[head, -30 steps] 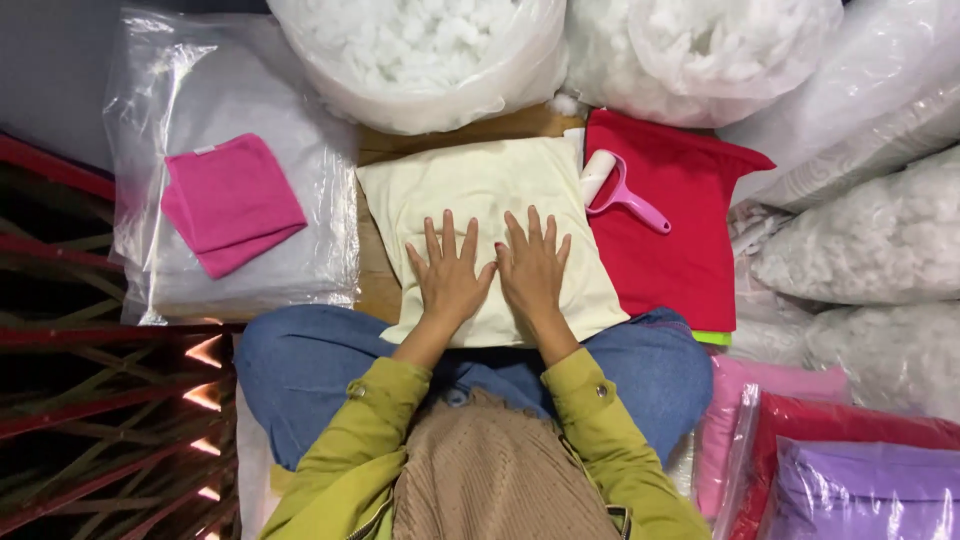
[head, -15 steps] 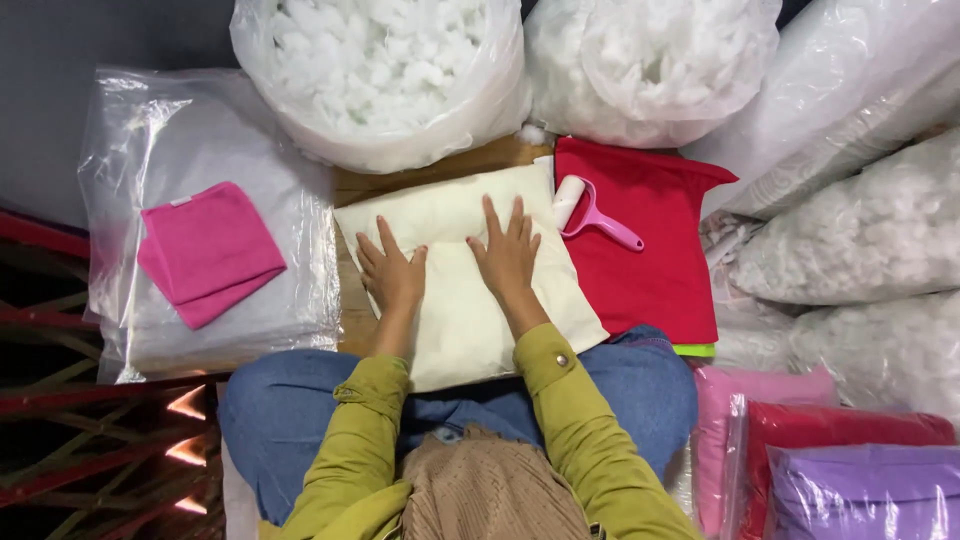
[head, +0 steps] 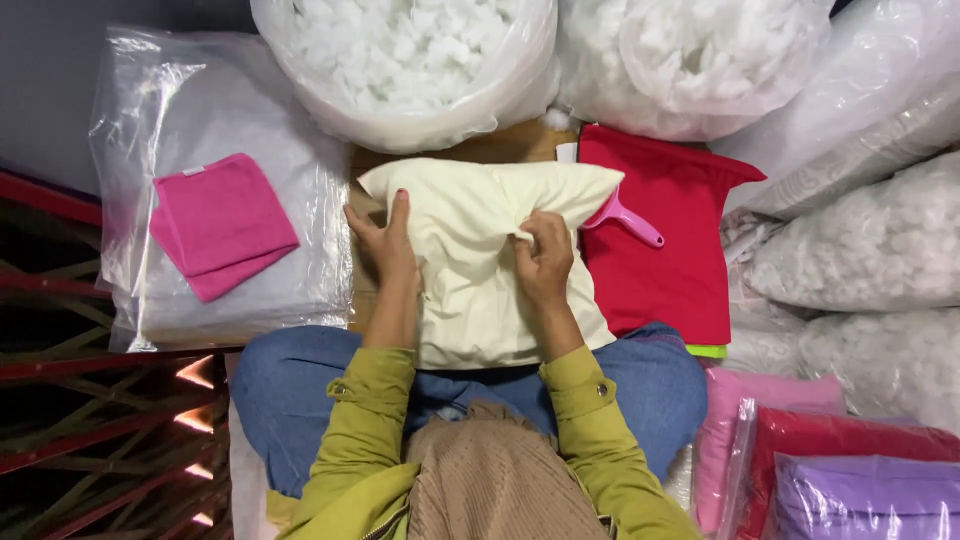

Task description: Stuffing a pillowcase with fiberfill and smoothing it out.

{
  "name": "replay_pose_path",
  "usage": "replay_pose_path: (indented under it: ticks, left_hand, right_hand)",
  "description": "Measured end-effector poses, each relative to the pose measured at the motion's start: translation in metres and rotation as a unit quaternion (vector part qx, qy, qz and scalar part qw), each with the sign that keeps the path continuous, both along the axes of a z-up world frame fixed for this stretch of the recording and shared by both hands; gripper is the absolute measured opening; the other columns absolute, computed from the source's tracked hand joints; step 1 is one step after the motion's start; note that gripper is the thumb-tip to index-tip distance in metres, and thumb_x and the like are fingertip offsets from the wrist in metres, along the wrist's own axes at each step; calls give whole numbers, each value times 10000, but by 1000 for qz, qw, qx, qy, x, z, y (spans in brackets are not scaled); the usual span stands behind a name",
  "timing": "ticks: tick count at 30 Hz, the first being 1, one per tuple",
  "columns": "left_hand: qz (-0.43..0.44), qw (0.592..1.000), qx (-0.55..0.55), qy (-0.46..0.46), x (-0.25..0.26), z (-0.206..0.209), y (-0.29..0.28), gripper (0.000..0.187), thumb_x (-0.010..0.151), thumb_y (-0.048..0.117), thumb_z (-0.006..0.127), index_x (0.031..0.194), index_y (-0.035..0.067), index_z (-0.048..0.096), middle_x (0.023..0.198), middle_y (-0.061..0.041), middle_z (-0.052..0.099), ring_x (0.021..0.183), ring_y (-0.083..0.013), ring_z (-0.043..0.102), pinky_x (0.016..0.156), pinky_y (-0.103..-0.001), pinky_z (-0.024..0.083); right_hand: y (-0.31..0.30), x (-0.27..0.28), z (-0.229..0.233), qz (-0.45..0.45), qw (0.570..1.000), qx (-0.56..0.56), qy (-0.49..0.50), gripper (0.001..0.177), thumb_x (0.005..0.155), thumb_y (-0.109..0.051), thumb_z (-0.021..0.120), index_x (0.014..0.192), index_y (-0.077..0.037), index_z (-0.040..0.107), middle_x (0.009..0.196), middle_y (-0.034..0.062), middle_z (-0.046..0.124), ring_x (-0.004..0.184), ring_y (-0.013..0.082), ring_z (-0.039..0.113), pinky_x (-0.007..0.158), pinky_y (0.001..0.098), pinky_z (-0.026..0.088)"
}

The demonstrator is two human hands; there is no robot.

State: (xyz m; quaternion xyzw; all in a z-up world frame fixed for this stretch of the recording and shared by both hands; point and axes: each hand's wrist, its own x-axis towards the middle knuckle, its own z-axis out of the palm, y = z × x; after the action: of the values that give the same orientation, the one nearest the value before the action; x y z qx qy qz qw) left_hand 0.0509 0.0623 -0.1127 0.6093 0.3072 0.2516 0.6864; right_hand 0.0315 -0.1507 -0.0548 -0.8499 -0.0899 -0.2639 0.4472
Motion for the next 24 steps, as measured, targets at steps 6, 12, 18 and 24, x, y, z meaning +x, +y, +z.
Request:
replay_pose_path:
  ticks: [6, 12, 18, 24]
  left_hand:
    - [-234, 919, -317, 18, -24, 28, 20, 609, 740, 95, 939, 1266, 22, 643, 1023, -184, 735, 882, -333, 761, 776, -512, 634]
    - [-410, 909, -6, -74, -63, 99, -14, 247, 783, 36, 864, 1018, 50, 790, 926, -88, 764, 904, -121, 645, 888, -325, 538]
    - [-467, 873, 1, -142, -105, 163, 7, 259, 828, 58, 843, 1076, 57, 772, 1025, -102, 783, 970, -124, 678, 944, -336, 539]
    - [-545, 794, 49, -264, -146, 255, 22, 260, 888, -112, 614, 1094, 20, 700, 1076, 7, 700, 936, -86, 620, 838, -204, 495]
  right_hand:
    - [-30, -14, 23, 69, 983, 95, -143, 589, 966, -659, 542, 957, -78, 635, 1022, 131, 641, 1103, 341, 610, 1050, 460, 442]
    - [-69, -1, 21, 104, 871, -232, 420, 1058, 764, -542, 738, 1638, -300, 194, 1327, 162, 683, 1246, 444, 625, 1121, 575, 411]
    - [-74, -58, 127, 155, 907, -330, 212, 746, 720, -174, 824, 1419, -166, 565, 1536, 314, 380, 1386, 579, 387, 1014, 682, 399]
    - [-91, -72, 164, 144, 890, -398, 172, 544, 724, -47, 720, 1267, -61, 701, 1621, 113, 395, 1440, 606, 259, 1071, 799, 293]
